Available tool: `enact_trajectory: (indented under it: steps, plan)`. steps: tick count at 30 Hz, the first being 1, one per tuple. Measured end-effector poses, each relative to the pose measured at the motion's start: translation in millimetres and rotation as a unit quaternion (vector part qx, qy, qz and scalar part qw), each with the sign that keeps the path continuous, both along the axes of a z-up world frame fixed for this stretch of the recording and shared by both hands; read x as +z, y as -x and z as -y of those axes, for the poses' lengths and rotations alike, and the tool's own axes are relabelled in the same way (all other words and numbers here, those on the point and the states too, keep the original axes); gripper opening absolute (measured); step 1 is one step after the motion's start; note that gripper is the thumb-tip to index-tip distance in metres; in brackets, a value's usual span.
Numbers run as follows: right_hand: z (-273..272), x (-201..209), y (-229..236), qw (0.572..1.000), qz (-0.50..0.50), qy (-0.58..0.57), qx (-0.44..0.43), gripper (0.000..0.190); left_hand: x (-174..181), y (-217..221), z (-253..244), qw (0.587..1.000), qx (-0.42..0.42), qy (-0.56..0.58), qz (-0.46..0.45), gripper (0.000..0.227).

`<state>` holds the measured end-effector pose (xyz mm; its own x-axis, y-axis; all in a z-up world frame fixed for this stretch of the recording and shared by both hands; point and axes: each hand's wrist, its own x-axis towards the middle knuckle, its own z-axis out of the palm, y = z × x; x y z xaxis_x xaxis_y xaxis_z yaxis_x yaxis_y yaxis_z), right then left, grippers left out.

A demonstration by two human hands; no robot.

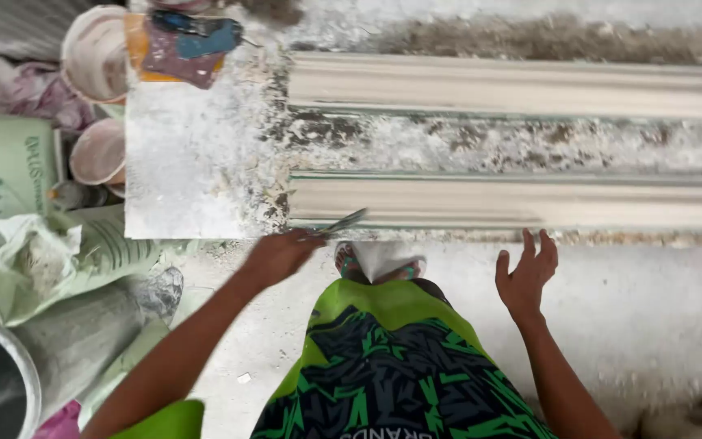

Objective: Smoothing and cleaning excess plaster from decorative moldings using a spatula on a workbench.

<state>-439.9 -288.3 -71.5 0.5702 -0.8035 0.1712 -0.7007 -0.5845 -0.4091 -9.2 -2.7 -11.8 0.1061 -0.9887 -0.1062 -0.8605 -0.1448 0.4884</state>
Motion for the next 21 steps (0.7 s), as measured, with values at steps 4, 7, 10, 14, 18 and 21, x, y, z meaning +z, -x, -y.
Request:
enact_trajectory:
  steps: [4,7,10,14,18,21]
  plan:
    - [-27.8,-19.3,46.2,0.996,-0.019,-0.007,-0.084,0.064,-19.2,81.7,79.2,0.999,-0.028,0.000,-0.021,0.054]
    - [-38.9,-27.2,63.3,0.991,-0.040,-0.011,-0.128,0.064,-7.9,102.3,90.5,0.999,-0.034,-0.041,-0.008,0.036]
    - [-46.5,-29.6,63.9,0.990,-0.012,-0.023,-0.140,0.062,-5.6,63.9,65.6,0.998,-0.013,0.045,-0.049,0.035]
    - [-37.4,-12.0,42.6,0.986,0.023,-0.076,-0.146,0.062,12.6,11.4,39.1,1.000,-0.027,-0.005,0.016,0.032]
    - [-5.2,-4.0,14.8,0.984,0.032,-0.122,-0.123,0.068,-35.3,54.6,68.6,0.998,-0.048,-0.032,0.002,0.045]
    - [29.5,-22.8,-0.8,0.986,-0.012,-0.123,-0.110,0.074,-28.4,141.1,137.4,0.996,-0.061,-0.053,-0.029,0.037]
